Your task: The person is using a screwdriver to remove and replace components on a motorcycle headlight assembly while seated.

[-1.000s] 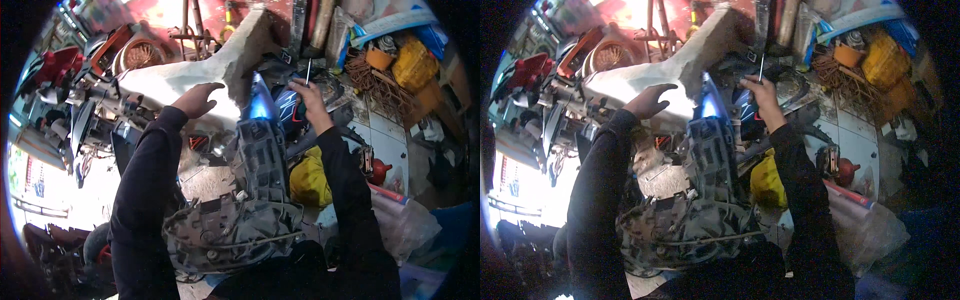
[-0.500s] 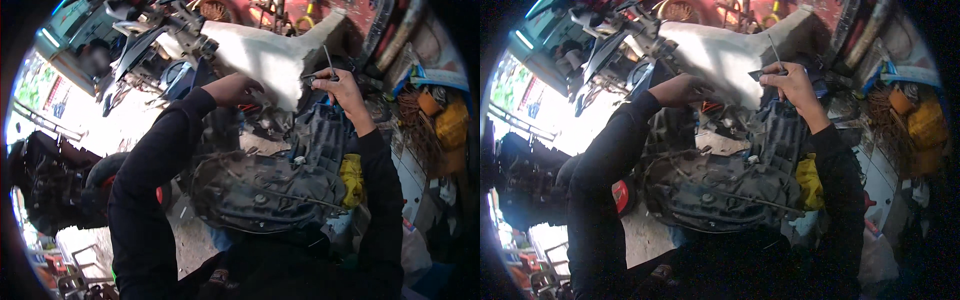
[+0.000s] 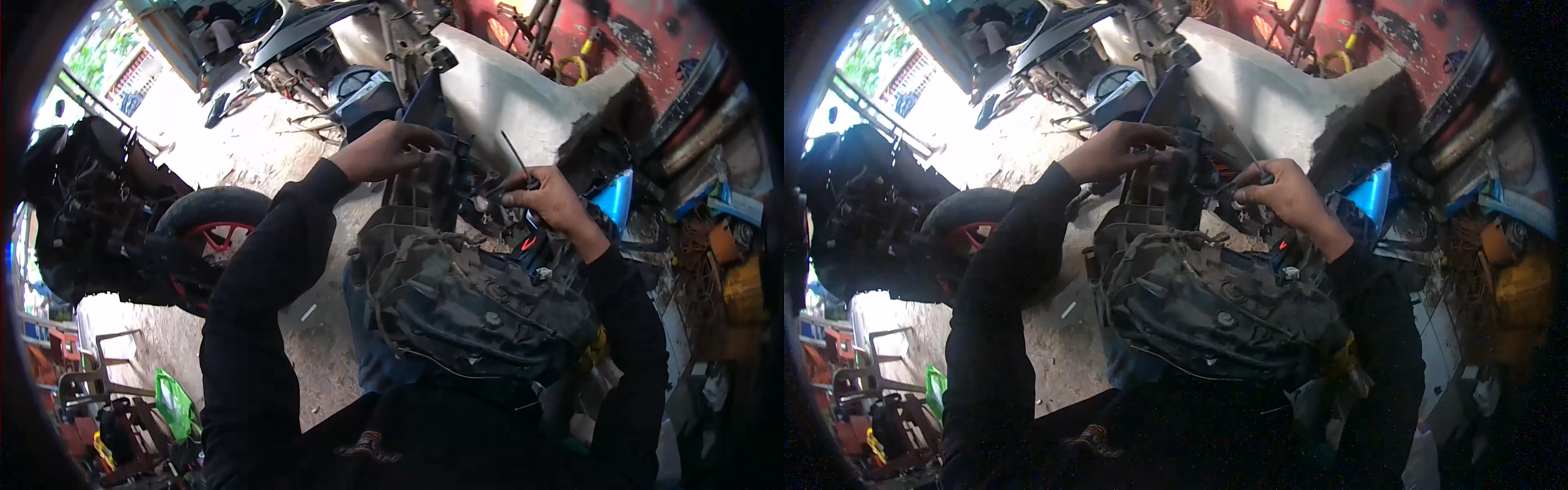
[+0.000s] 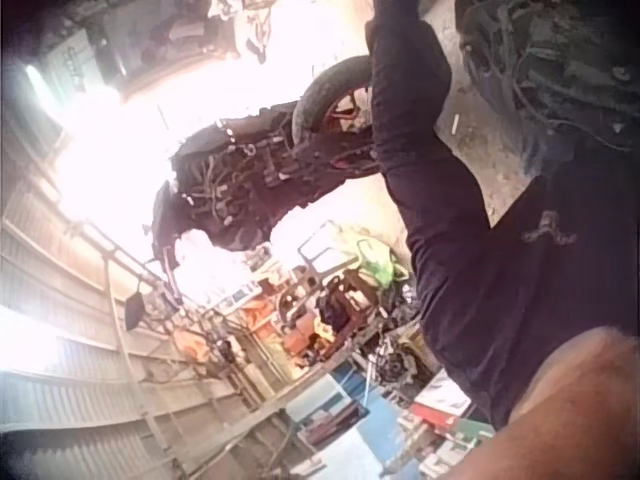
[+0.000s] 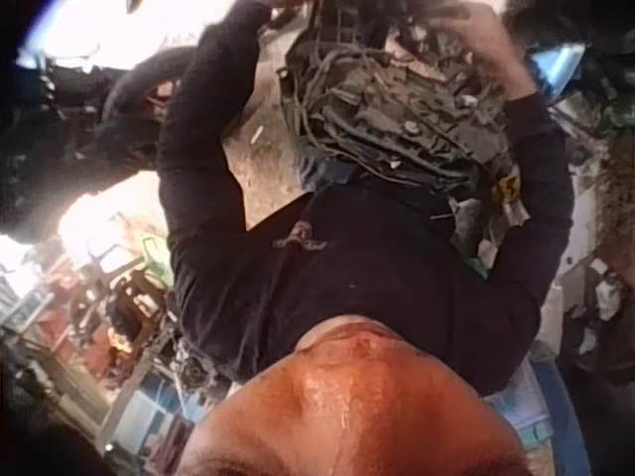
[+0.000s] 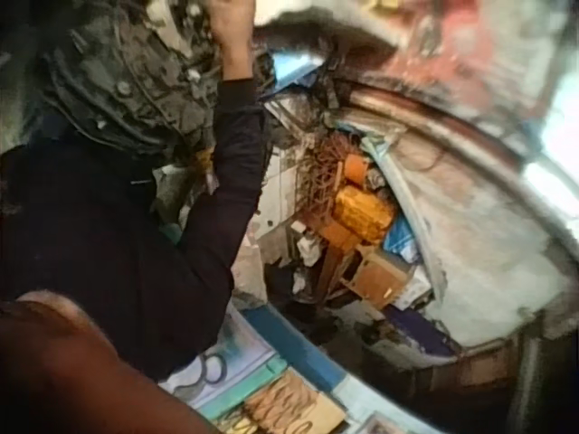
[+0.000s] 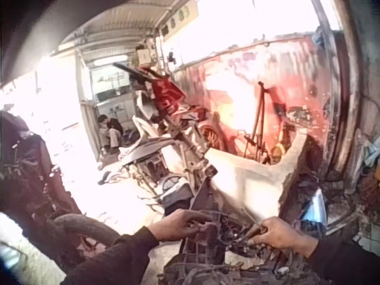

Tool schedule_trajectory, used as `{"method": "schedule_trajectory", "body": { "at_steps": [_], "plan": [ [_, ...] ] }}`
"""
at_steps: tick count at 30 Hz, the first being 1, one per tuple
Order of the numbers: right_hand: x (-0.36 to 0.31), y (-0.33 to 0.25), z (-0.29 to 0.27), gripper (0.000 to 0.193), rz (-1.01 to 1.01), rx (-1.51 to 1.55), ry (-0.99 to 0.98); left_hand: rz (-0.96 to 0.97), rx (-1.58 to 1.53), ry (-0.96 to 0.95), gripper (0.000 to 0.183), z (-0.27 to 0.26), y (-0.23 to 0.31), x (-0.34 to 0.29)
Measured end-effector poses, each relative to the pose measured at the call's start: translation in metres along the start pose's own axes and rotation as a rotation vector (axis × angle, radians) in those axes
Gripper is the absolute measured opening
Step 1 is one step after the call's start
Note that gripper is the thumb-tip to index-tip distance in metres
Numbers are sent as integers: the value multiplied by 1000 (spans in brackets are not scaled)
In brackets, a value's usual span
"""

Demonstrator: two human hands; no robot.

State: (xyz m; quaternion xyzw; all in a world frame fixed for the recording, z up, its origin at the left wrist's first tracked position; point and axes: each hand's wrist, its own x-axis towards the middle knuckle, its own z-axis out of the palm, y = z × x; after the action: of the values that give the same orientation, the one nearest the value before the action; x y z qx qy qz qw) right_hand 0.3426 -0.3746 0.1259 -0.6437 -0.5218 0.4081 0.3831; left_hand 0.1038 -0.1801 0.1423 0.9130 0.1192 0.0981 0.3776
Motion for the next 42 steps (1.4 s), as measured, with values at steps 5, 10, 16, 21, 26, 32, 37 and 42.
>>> {"method": "schedule_trajectory", "body": {
  "at_steps": [5, 10, 16, 21, 26, 32, 37, 42],
  "plan": [
    [10, -10, 22, 22, -29, -12, -142, 34, -88, 136, 33, 3, -13, -31],
    [17, -27, 42, 22, -40, -3, -168, -17, -188, 128, 36, 13, -13, -53],
    [13, -50, 54, 23, 17, -14, -244, 26, -275, 154, 36, 30, -19, -75],
    [10, -63, 70, 22, -24, -5, -294, -31, -352, 160, 38, 37, -27, -90],
    [7, -69, 78, 20, 36, -6, -353, 10, -374, 113, 37, 42, -20, -100],
    [5, -78, 85, 20, 109, -7, -342, 135, -267, 151, 31, 42, -6, -103],
    [5, -78, 89, 21, 47, 37, -304, 87, -184, 174, 21, 42, 15, -102],
    [4, -74, 87, 23, 49, 55, -308, 115, -132, 231, 19, 45, 15, -99]
  ]
}}
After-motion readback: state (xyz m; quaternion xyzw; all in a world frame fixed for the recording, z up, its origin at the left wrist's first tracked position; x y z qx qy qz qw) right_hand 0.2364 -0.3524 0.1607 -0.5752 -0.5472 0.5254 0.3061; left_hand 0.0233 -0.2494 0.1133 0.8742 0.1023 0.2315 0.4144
